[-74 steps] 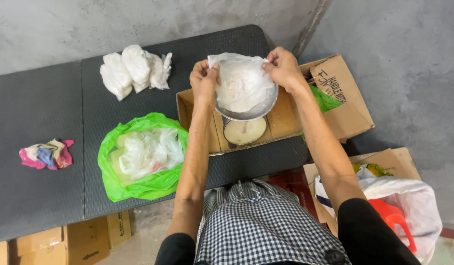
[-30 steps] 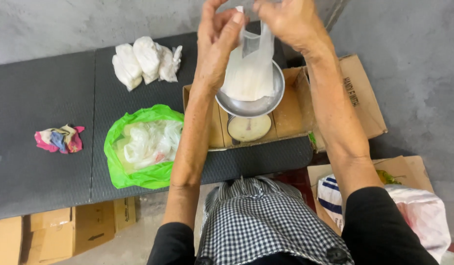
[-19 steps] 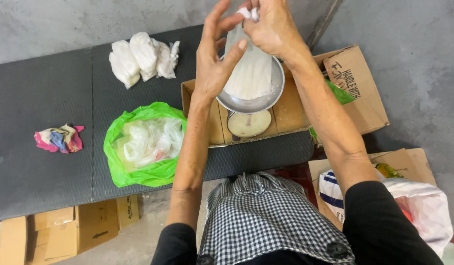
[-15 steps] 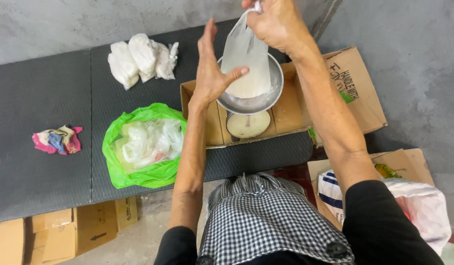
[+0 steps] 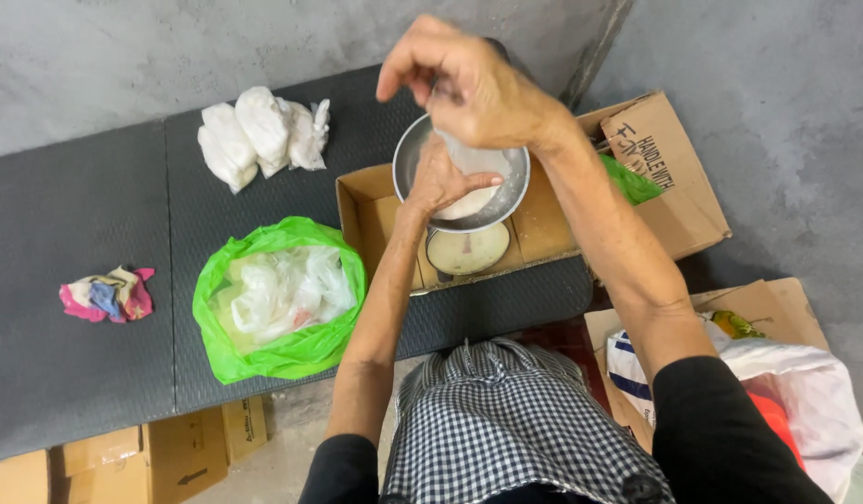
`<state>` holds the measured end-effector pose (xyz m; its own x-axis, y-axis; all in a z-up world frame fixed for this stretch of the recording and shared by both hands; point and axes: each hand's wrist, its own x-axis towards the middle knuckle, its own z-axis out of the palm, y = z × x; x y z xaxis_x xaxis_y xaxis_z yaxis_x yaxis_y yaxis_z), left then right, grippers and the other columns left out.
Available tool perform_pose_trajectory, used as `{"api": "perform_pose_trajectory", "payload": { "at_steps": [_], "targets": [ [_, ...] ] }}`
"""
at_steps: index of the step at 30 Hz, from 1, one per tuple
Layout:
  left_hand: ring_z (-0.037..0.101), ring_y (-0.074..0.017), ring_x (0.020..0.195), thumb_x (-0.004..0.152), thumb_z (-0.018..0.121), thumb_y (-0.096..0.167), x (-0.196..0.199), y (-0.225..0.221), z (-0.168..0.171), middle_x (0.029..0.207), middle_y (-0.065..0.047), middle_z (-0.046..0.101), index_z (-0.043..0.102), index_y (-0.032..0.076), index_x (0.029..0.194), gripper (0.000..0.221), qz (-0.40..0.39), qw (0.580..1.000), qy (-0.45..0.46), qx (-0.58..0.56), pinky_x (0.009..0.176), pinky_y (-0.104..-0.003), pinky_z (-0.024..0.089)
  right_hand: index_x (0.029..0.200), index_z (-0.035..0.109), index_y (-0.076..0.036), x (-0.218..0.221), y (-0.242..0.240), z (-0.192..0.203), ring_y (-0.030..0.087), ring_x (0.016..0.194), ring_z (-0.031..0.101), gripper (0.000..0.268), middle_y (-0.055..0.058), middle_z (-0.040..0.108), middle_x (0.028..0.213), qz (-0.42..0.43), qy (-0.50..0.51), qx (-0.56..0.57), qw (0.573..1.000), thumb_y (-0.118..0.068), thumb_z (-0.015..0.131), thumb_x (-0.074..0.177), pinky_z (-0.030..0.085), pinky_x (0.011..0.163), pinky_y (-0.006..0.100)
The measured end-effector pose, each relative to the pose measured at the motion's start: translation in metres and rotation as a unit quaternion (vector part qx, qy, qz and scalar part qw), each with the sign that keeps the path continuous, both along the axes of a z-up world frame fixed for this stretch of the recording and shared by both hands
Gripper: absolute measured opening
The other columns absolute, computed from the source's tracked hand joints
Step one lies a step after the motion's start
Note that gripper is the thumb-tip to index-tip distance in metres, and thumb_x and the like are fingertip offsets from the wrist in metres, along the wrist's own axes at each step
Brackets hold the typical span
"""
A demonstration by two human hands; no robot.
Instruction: The recorder portions out a white fluffy material into bags, weighing them on a scale.
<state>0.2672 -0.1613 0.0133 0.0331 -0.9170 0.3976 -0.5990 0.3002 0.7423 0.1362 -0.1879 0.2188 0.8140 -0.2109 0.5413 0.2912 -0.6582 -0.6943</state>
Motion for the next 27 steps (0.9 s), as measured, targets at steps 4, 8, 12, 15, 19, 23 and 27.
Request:
{"api": "perform_pose_trajectory", "payload": {
  "at_steps": [4,8,12,15,19,23,27],
  "targets": [
    [0.061,-0.0325,0.133,0.089,0.075,0.038,-0.011,-0.035,-0.047,0.137,-0.022,0.064,0.056,0.001,0.142,0.068,-0.041,0.991,0.124,0.012,0.109,-0.041,0.049,0.113,0.069,-0.003,0.003,0.005,-0.007,0.009,0.091,0.055,0.032,0.002,0.052,0.112,-0.019,0.024,-0.028,0.999,0.013,0.057,0.088,0.047,0.082,0.023],
    [0.064,-0.0265,0.116,0.097,0.059,0.018,-0.007,-0.031,-0.039,0.119,-0.013,0.068,0.064,0.008,0.120,0.026,-0.047,0.986,0.159,0.016,0.099,-0.036,0.051,0.114,0.069,-0.003,-0.003,-0.010,-0.015,0.009,0.092,0.055,0.028,0.001,0.055,0.110,-0.052,0.016,-0.036,0.998,0.008,0.066,0.089,0.048,0.083,0.024],
    [0.071,-0.0200,0.100,0.089,0.064,0.016,0.003,-0.027,-0.035,0.102,0.000,0.075,0.075,0.016,0.092,0.011,-0.079,0.986,0.094,0.109,0.090,-0.033,0.052,0.111,0.066,-0.007,-0.025,-0.023,-0.009,0.006,0.093,0.057,0.026,-0.006,0.064,0.103,-0.151,-0.019,0.089,0.984,0.000,0.070,0.087,0.051,0.084,0.024],
    [0.072,-0.0230,0.104,0.082,0.067,0.017,0.016,-0.021,-0.030,0.109,-0.005,0.074,0.077,0.012,0.094,0.016,-0.131,0.974,0.117,0.141,0.094,-0.034,0.052,0.108,0.065,-0.004,-0.070,-0.094,-0.075,0.010,0.091,0.062,0.016,-0.002,0.060,0.096,-0.203,-0.013,0.129,0.971,0.001,0.079,0.101,0.055,0.086,0.028],
    [0.066,-0.0259,0.112,0.074,0.083,0.026,0.025,-0.020,-0.030,0.123,-0.008,0.067,0.075,0.007,0.103,0.035,-0.132,0.977,0.091,0.142,0.101,-0.034,0.046,0.114,0.067,-0.005,-0.106,-0.101,-0.082,0.010,0.094,0.059,0.023,-0.003,0.058,0.101,-0.212,-0.030,0.167,0.962,0.004,0.079,0.097,0.054,0.085,0.028],
    [0.057,-0.0312,0.121,0.074,0.087,0.029,0.028,-0.024,-0.026,0.130,-0.011,0.060,0.078,0.003,0.109,0.045,-0.098,0.989,-0.059,0.090,0.106,-0.038,0.042,0.118,0.072,-0.006,-0.134,-0.095,-0.107,0.009,0.089,0.053,0.032,-0.003,0.054,0.101,-0.311,0.074,0.090,0.943,0.003,0.080,0.088,0.049,0.077,0.027],
    [0.062,-0.0309,0.110,0.076,0.086,0.032,0.024,-0.016,-0.005,0.121,-0.012,0.062,0.078,0.005,0.107,0.042,-0.085,0.986,-0.103,0.103,0.097,-0.040,0.047,0.115,0.075,-0.008,-0.157,-0.097,-0.154,0.009,0.084,0.051,0.032,-0.001,0.053,0.102,-0.341,0.131,0.120,0.923,0.000,0.081,0.085,0.050,0.074,0.025]
  ]
}}
